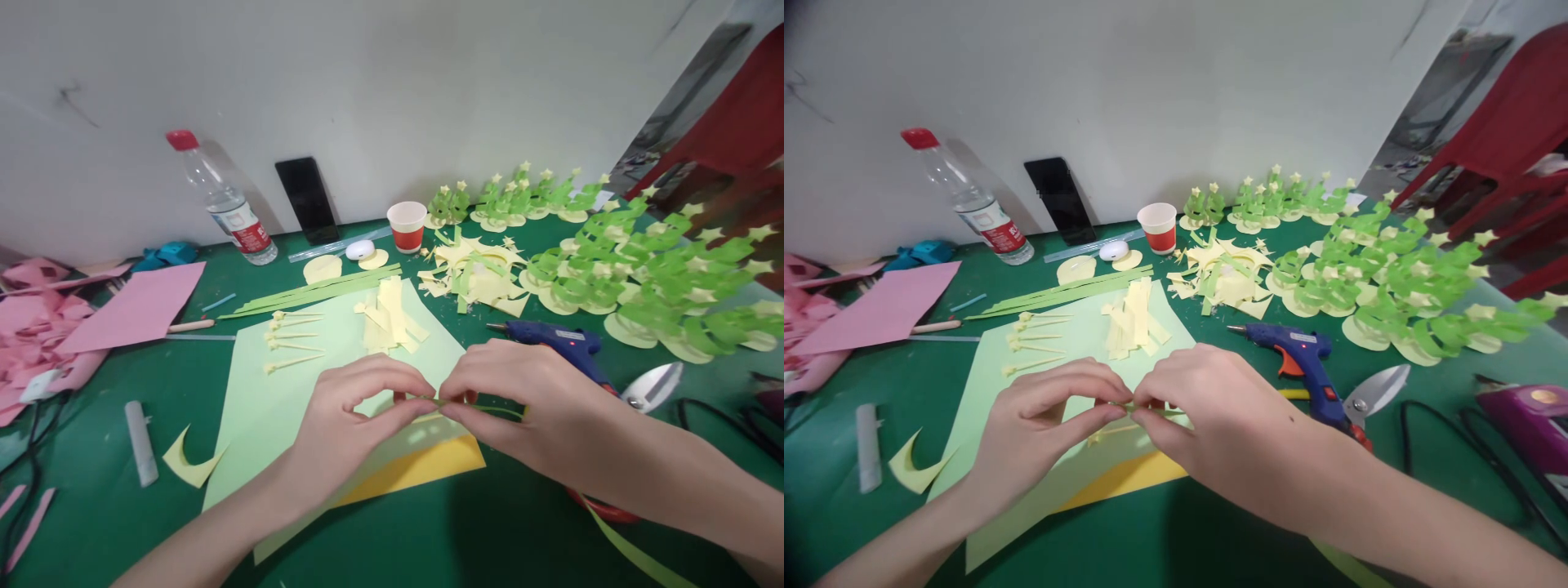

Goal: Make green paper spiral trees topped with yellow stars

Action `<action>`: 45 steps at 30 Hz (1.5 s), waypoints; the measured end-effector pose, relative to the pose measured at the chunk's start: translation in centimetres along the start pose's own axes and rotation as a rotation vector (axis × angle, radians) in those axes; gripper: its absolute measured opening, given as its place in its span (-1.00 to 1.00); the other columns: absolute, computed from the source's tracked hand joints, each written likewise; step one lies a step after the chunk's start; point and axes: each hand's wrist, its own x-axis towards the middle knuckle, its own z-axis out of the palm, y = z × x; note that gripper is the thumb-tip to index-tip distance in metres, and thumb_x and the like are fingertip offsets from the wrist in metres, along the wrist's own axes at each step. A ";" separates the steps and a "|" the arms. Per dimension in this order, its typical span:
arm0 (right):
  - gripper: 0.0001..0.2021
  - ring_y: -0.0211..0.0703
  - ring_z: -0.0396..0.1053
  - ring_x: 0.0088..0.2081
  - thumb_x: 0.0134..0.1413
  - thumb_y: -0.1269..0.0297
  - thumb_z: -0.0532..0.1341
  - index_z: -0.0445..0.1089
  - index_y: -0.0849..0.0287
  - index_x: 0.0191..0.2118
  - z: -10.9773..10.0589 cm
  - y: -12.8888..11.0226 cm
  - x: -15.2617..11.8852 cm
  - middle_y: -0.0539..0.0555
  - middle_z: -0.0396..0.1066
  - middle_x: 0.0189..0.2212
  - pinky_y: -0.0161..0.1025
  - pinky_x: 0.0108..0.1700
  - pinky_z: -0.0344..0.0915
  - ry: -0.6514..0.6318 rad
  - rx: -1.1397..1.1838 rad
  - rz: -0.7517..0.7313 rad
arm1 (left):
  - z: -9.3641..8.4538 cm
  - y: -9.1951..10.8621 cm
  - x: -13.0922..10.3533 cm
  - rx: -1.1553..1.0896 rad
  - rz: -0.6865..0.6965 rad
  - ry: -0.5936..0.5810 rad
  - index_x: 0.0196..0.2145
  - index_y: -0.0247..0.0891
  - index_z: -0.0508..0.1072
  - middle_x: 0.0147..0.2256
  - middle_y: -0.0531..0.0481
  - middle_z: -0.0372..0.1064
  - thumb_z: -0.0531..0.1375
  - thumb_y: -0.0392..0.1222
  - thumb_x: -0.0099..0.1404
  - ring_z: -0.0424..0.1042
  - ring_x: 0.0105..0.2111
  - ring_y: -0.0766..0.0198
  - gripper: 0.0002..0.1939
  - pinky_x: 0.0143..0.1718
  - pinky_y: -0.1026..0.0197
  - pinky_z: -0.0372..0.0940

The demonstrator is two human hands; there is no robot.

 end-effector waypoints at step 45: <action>-0.94 -0.35 0.25 -0.43 -0.05 0.35 0.21 0.35 0.19 -0.48 0.0 -1.5 0.0 -0.05 0.36 -0.47 -0.43 -0.39 0.20 -0.190 0.505 0.189 | 0.1 1.4 -1.2 0.302 0.285 -0.017 -0.59 -0.23 0.21 -0.51 0.13 0.26 0.25 -0.43 0.07 0.21 -0.43 0.36 -0.73 -0.40 0.29 0.18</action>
